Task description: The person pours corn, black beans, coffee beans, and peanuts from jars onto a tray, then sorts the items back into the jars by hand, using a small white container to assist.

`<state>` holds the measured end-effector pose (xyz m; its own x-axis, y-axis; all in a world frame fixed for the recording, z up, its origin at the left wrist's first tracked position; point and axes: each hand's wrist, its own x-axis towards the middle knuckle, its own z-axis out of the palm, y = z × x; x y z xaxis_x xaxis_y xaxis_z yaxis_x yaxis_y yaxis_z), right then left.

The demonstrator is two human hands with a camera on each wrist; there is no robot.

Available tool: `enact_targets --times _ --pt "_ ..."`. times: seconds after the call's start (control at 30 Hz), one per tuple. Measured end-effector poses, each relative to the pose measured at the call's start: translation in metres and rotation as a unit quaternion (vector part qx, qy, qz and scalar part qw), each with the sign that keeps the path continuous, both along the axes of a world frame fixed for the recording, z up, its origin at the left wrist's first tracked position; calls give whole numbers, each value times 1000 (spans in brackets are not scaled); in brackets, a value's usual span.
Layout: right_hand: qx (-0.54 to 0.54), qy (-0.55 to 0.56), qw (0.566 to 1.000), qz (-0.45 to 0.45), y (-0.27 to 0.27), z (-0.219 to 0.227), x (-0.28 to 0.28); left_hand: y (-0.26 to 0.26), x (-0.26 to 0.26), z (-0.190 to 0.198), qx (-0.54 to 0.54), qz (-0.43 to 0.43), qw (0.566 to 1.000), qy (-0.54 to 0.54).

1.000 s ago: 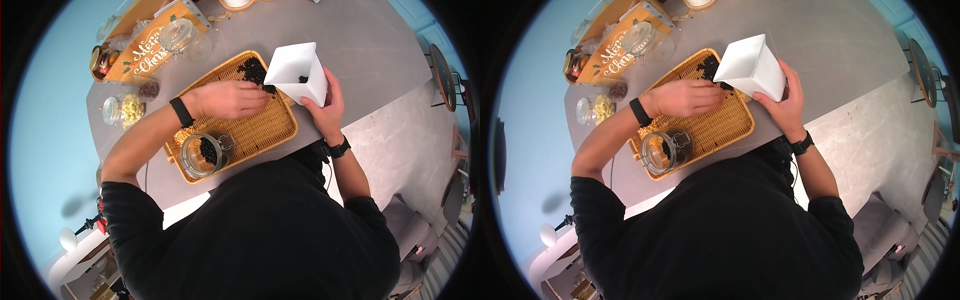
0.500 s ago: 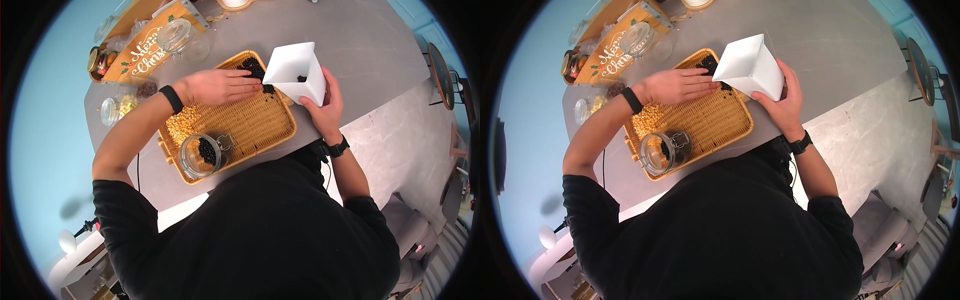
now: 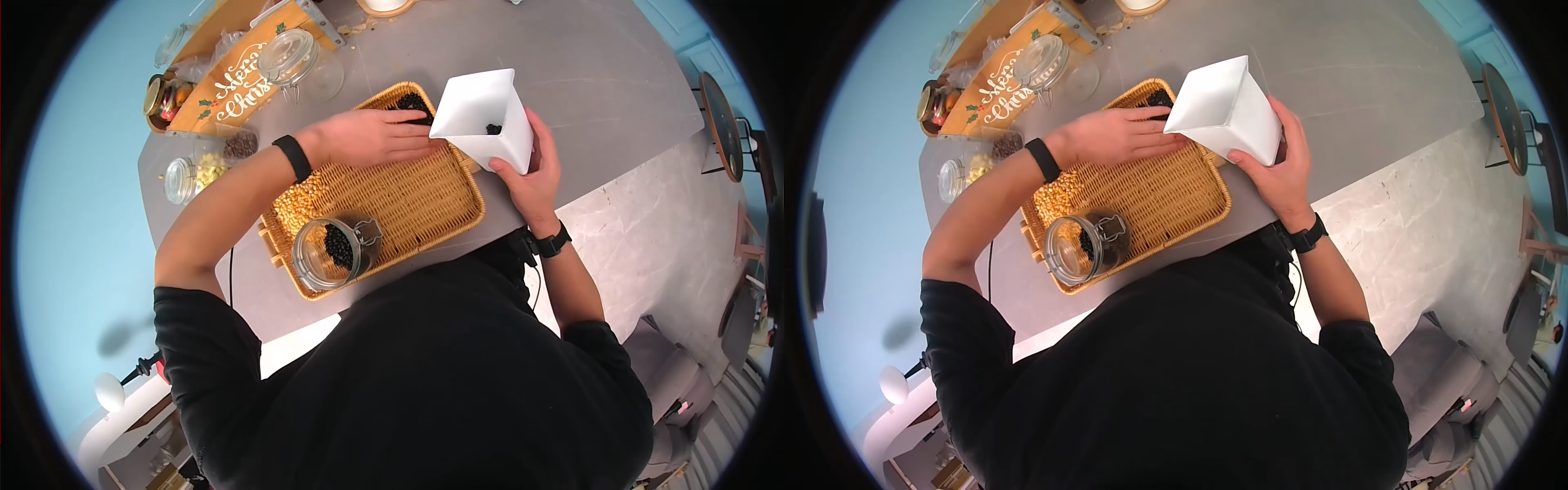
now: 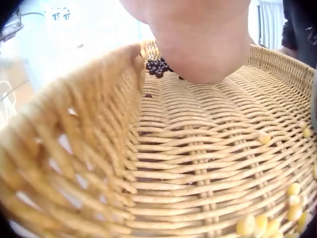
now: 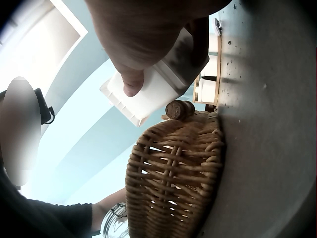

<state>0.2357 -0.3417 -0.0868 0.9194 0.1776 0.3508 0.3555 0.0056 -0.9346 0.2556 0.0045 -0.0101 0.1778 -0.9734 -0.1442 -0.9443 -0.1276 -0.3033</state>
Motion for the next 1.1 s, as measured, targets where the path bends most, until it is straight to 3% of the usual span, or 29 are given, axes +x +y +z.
enact_targets --times 0.23,0.33,0.43,0.53,0.83,1.1 --pt "5 -2 1000 3 0 -1 0 21 -1 8 -44 67 997 -20" --pt "10 0 1000 3 0 -2 0 20 -13 11 -91 187 978 20" --pt "11 1 1000 3 0 -2 0 2 -29 12 -205 346 905 139" --pt "13 -3 1000 9 0 -2 1 -19 -28 10 -188 409 876 173" --pt "8 -5 1000 1 0 0 0 -31 -8 -5 -229 426 859 169" --pt "6 -3 1000 4 -1 -1 0 -28 1 -8 -233 401 873 154"
